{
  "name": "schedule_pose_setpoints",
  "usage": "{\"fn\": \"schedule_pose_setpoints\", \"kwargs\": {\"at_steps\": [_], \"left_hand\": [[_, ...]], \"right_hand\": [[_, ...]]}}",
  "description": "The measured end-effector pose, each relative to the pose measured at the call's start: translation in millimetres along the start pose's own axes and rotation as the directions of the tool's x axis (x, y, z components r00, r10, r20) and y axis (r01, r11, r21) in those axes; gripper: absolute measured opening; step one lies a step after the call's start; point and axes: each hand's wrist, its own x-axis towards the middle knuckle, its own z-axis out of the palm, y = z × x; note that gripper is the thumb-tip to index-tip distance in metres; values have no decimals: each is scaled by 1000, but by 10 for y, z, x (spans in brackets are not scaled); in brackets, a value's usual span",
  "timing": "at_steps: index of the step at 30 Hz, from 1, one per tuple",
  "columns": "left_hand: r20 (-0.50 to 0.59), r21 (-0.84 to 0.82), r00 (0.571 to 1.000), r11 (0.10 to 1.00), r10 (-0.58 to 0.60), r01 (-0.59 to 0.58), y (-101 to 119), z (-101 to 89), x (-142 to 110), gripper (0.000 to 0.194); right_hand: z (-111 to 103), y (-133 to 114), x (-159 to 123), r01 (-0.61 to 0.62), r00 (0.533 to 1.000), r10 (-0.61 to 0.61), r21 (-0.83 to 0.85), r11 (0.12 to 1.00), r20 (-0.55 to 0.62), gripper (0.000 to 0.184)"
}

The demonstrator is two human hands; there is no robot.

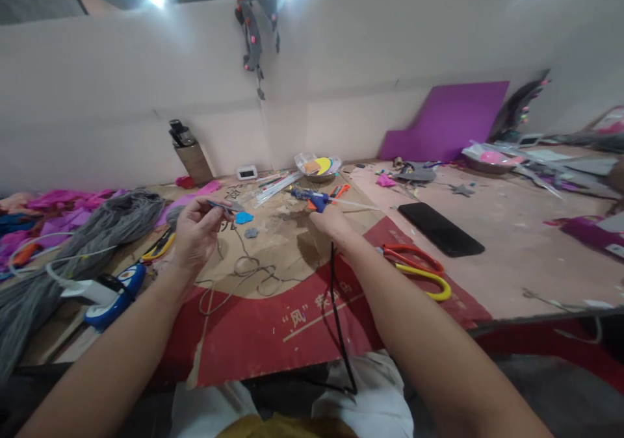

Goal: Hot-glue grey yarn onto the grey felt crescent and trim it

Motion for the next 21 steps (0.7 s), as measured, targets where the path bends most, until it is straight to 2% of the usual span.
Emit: {"fn": "schedule_pose_setpoints", "kwargs": {"at_steps": [2,6,8,10,12,16,21], "left_hand": [[-22,-72,999,997,-41,39,3,-5,11,17],[-62,-149,991,983,-116,105,0,-18,27,23],[-69,-175,986,975,-150,136,-12,-29,34,25],[-66,-202,982,966,-176,159,-30,-39,40,26],[-66,-217,978,960,-196,177,-52,-47,42,26],[-70,-203,973,958,-221,203,-81,-48,31,24],[-56,-173,979,967,-197,184,-76,-35,8,21]], "right_hand": [[6,-12,6,0,999,7,158,987,-43,15],[6,-131,-59,78,993,-39,390,918,-107,17],[-12,-223,-121,134,991,-97,537,833,-97,17],[-49,-318,-197,177,981,-184,698,694,-66,20],[-98,-409,-289,199,963,-267,765,612,-37,26],[-167,-552,-501,240,927,-373,734,635,20,29],[-117,-568,-658,339,901,-432,575,745,28,28]]}}
